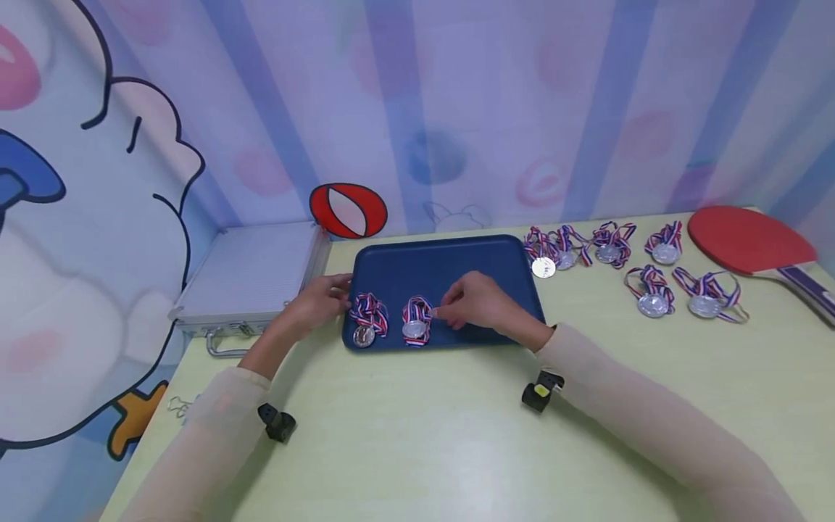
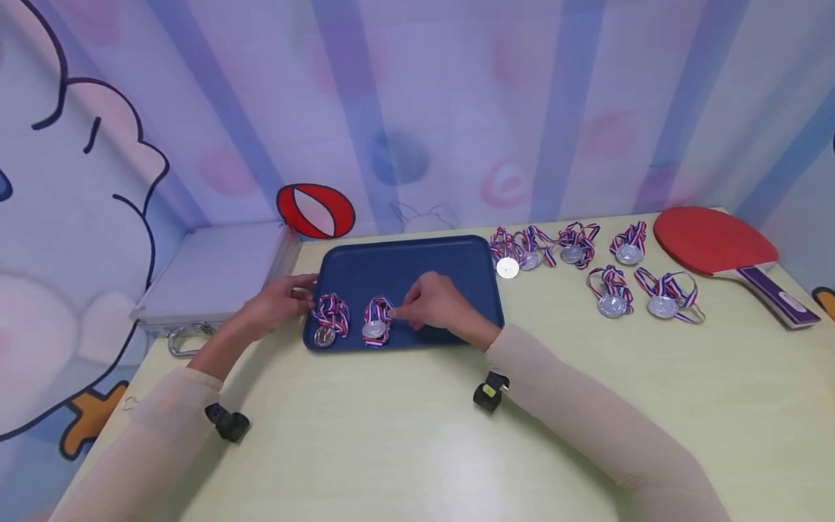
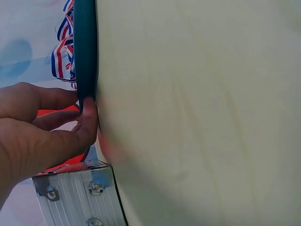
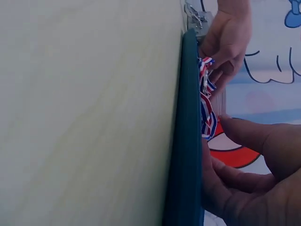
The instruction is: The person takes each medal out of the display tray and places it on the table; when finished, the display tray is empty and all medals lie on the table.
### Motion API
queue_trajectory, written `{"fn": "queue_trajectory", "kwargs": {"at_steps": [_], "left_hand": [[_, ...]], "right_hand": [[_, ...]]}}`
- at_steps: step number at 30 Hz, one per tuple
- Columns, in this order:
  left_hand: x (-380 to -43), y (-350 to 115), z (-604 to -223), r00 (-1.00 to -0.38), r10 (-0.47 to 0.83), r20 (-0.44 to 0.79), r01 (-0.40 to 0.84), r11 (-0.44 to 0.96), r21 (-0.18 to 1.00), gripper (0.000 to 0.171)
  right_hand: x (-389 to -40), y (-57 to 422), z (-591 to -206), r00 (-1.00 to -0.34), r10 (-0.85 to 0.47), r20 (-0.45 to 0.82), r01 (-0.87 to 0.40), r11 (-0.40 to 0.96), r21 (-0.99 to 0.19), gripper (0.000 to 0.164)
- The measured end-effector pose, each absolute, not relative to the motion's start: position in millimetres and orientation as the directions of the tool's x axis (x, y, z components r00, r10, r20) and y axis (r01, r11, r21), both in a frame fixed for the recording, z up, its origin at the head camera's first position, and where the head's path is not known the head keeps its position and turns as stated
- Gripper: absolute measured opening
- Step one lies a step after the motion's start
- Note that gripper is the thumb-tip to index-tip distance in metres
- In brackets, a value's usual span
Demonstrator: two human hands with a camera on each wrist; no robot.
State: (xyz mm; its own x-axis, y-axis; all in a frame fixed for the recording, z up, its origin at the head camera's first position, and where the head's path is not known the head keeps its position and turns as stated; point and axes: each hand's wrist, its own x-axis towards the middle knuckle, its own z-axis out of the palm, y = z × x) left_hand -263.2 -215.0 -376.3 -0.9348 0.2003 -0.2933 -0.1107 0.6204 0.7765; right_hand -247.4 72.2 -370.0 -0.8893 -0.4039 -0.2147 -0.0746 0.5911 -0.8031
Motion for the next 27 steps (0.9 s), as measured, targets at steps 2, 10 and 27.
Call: {"fn": "queue_trajectory", "kwargs": {"at_steps": [2, 10, 27], "left_hand": [[-263.6, -213.8, -375.6, -0.936, 0.200, -0.290, -0.107, 0.622, 0.776, 0.060], [-265.6, -212.2, -374.7, -0.938, 0.183, -0.294, -0.117, 0.631, 0.767, 0.061], [-266.4, -214.3, -379.4, -0.935, 0.187, -0.301, -0.121, 0.629, 0.768, 0.061]], "right_hand": [[-249.6, 64.0, -369.6, -0.901, -0.381, -0.207, -0.100, 0.647, -0.756, 0.027], [-248.1, 36.1, -367.6, -0.922, -0.370, -0.110, -0.227, 0.749, -0.622, 0.056], [-246.4, 30.8, -374.4, -0.924, -0.364, -0.118, -0.161, 0.649, -0.743, 0.038]]}}
